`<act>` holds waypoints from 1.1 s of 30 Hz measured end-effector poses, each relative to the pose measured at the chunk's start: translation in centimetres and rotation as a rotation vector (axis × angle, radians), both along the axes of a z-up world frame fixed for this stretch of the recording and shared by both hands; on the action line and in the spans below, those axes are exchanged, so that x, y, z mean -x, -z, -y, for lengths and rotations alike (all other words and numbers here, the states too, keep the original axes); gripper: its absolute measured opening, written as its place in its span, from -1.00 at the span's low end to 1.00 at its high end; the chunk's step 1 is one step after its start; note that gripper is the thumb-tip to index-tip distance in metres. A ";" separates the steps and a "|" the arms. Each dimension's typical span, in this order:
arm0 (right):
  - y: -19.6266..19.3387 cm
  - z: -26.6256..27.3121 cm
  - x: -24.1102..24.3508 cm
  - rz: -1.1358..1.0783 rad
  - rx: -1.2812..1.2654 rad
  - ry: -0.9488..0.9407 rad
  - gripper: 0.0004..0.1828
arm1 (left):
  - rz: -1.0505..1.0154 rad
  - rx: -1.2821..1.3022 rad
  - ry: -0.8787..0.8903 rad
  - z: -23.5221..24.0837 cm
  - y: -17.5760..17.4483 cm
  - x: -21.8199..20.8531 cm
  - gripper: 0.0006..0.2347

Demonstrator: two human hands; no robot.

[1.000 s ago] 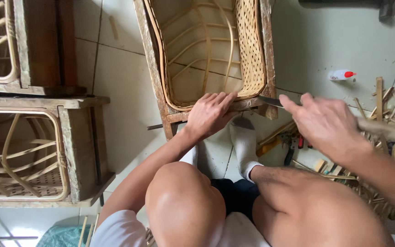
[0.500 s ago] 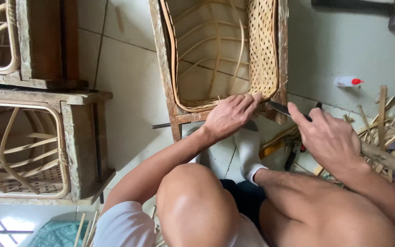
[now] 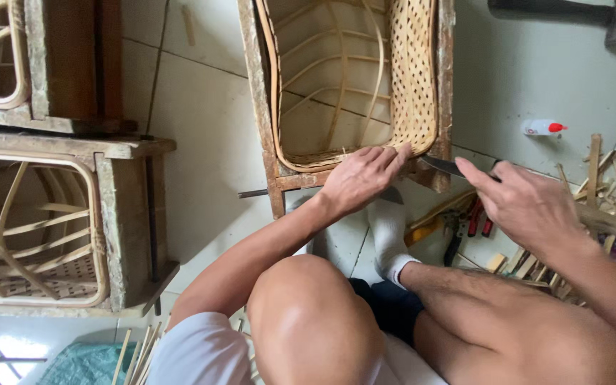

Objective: The person assembles a rectangular woven basket by inserting curved bamboo strips into a wooden frame, tapping them with a hammer, trimming excess with pliers, and applying glue along the edges to secure the structure.

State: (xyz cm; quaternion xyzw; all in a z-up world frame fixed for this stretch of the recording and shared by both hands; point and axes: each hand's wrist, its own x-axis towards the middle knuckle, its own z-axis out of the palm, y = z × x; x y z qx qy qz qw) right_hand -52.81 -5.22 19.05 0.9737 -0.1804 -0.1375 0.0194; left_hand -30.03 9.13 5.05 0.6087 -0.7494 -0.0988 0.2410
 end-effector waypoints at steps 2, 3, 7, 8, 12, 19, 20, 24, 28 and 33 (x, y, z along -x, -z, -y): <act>-2.4 -0.4 -0.7 -0.067 -0.080 0.089 -0.42 | -0.125 0.013 -0.015 -0.1 -0.8 -0.5 -0.46; -3.7 -0.9 -1.1 -0.105 -0.026 0.106 -0.43 | -0.186 0.019 -0.028 -0.5 -1.2 -1.2 -0.46; -5.3 -1.5 -4.2 -0.290 0.042 0.154 -0.37 | -0.347 0.232 -0.307 -4.8 -2.5 -5.6 -0.49; -5.3 -1.5 -4.9 -0.354 0.026 0.172 -0.33 | -0.370 0.185 -0.482 -6.1 -2.5 -6.8 -0.49; -4.2 -2.6 -8.6 -0.114 -0.444 0.049 -0.30 | -1.100 0.255 -1.014 -10.4 -1.7 -7.8 -0.65; -2.3 -7.7 -15.3 -0.347 -0.794 0.204 -0.34 | -1.754 -0.073 -1.127 -11.9 2.2 -4.4 -0.52; -2.2 -8.0 -15.8 -0.385 -0.811 0.238 -0.34 | -1.602 0.017 -1.027 -11.9 2.6 -4.6 -0.54; -1.5 -8.2 -17.0 -0.201 -0.881 0.240 -0.37 | -1.301 0.064 -0.878 -11.9 3.2 -5.0 -0.47; -1.7 -8.6 -18.3 -0.037 -0.948 0.069 -0.44 | -1.298 0.055 -0.859 -11.8 3.1 -5.2 -0.44; -2.8 -8.8 -21.4 -0.705 -0.789 0.691 -0.49 | -1.409 0.127 -0.883 -11.3 2.4 -5.4 -0.40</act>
